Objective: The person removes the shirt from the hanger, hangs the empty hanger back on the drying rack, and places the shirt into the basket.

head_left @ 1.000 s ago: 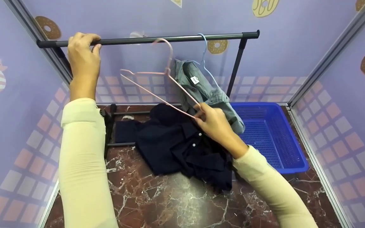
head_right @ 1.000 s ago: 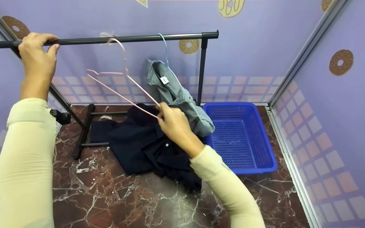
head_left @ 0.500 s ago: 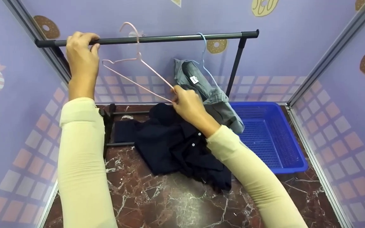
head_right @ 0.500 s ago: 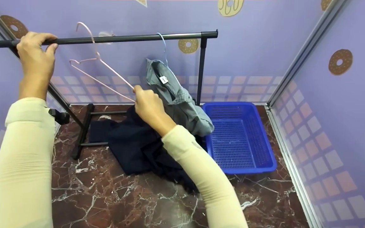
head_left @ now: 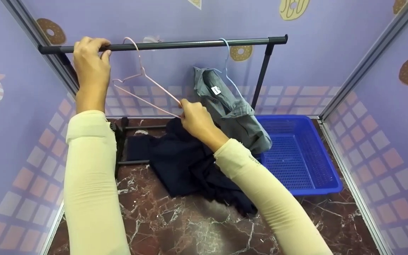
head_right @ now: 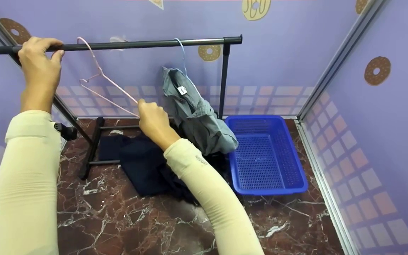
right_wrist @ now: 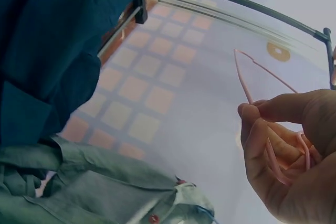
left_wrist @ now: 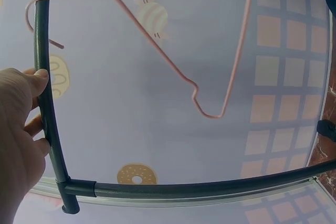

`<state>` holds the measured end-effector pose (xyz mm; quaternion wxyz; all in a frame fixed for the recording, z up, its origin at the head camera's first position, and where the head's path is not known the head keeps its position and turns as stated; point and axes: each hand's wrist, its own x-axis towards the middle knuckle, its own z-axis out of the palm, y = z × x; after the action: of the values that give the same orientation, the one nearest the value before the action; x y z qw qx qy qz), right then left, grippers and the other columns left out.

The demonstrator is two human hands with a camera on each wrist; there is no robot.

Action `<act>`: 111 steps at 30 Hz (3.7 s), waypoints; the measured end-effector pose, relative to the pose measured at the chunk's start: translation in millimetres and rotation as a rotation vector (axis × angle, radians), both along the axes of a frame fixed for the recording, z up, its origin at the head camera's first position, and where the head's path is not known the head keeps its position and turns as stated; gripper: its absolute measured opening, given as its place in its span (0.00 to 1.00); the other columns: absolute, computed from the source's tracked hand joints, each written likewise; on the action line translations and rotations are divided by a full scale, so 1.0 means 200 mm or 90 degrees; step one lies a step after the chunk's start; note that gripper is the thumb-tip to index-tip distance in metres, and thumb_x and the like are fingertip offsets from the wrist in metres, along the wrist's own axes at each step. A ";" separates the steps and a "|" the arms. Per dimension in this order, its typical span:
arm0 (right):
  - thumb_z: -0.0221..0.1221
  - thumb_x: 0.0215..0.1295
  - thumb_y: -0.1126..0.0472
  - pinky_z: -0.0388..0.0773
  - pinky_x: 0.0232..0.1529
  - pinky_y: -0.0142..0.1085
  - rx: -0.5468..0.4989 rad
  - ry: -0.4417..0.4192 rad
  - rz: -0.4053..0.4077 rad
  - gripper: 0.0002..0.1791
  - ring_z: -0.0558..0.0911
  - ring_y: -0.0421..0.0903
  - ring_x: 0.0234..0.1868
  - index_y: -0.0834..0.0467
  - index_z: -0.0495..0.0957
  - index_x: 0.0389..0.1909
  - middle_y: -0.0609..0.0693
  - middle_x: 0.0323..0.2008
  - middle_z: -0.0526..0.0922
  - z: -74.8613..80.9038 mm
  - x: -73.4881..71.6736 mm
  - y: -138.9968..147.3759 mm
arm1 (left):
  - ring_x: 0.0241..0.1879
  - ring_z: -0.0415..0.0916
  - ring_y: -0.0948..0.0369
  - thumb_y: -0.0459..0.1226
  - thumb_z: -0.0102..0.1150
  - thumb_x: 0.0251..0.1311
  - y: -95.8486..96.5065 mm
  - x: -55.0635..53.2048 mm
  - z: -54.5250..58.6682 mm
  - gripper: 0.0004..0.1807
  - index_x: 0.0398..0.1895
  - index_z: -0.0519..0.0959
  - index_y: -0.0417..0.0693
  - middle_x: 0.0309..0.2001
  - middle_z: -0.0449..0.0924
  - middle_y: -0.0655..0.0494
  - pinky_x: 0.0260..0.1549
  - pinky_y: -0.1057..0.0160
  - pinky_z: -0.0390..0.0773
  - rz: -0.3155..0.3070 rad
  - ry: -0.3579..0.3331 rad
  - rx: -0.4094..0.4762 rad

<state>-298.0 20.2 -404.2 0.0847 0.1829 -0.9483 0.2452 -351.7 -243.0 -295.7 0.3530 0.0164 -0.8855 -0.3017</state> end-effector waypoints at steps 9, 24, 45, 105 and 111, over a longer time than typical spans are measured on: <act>0.64 0.63 0.67 0.87 0.43 0.53 -0.003 -0.057 0.028 0.20 0.90 0.55 0.43 0.54 0.79 0.57 0.48 0.39 0.91 -0.06 0.00 0.01 | 0.57 0.76 0.47 0.30 0.65 0.67 -0.01 0.01 -0.02 0.13 0.52 0.87 0.43 0.52 0.84 0.44 0.67 0.57 0.71 -0.023 0.005 -0.002; 0.61 0.59 0.74 0.86 0.49 0.44 -0.113 -0.054 0.171 0.28 0.88 0.54 0.46 0.64 0.73 0.63 0.60 0.48 0.88 -0.15 0.08 0.24 | 0.76 0.64 0.51 0.36 0.64 0.68 0.00 0.07 -0.09 0.21 0.62 0.81 0.40 0.67 0.78 0.43 0.78 0.70 0.53 -0.091 0.080 -0.004; 0.61 0.69 0.70 0.84 0.58 0.45 -0.260 0.081 0.175 0.26 0.80 0.50 0.63 0.61 0.74 0.67 0.54 0.67 0.78 -0.35 0.32 0.58 | 0.69 0.71 0.42 0.39 0.61 0.71 0.29 0.39 -0.09 0.23 0.64 0.78 0.37 0.64 0.80 0.39 0.77 0.54 0.62 -0.294 0.194 -0.114; 0.68 0.66 0.45 0.82 0.54 0.61 -0.010 0.005 -0.094 0.41 0.78 0.65 0.64 0.52 0.66 0.76 0.59 0.70 0.74 -1.39 0.54 0.79 | 0.79 0.51 0.38 0.54 0.55 0.74 0.68 0.43 -1.35 0.38 0.80 0.61 0.47 0.79 0.57 0.37 0.78 0.38 0.55 -0.293 -0.227 -0.089; 0.68 0.66 0.43 0.83 0.48 0.62 0.007 -0.014 -0.117 0.42 0.80 0.66 0.61 0.49 0.63 0.78 0.59 0.70 0.73 -1.42 0.55 0.80 | 0.81 0.45 0.36 0.55 0.54 0.73 0.58 0.34 -1.44 0.41 0.80 0.58 0.44 0.80 0.53 0.35 0.78 0.33 0.48 -0.250 -0.269 -0.066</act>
<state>-188.3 179.5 -687.3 0.0957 0.0928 -0.9633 0.2331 -283.8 -126.1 -584.0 0.0957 -0.1111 -0.9398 -0.3086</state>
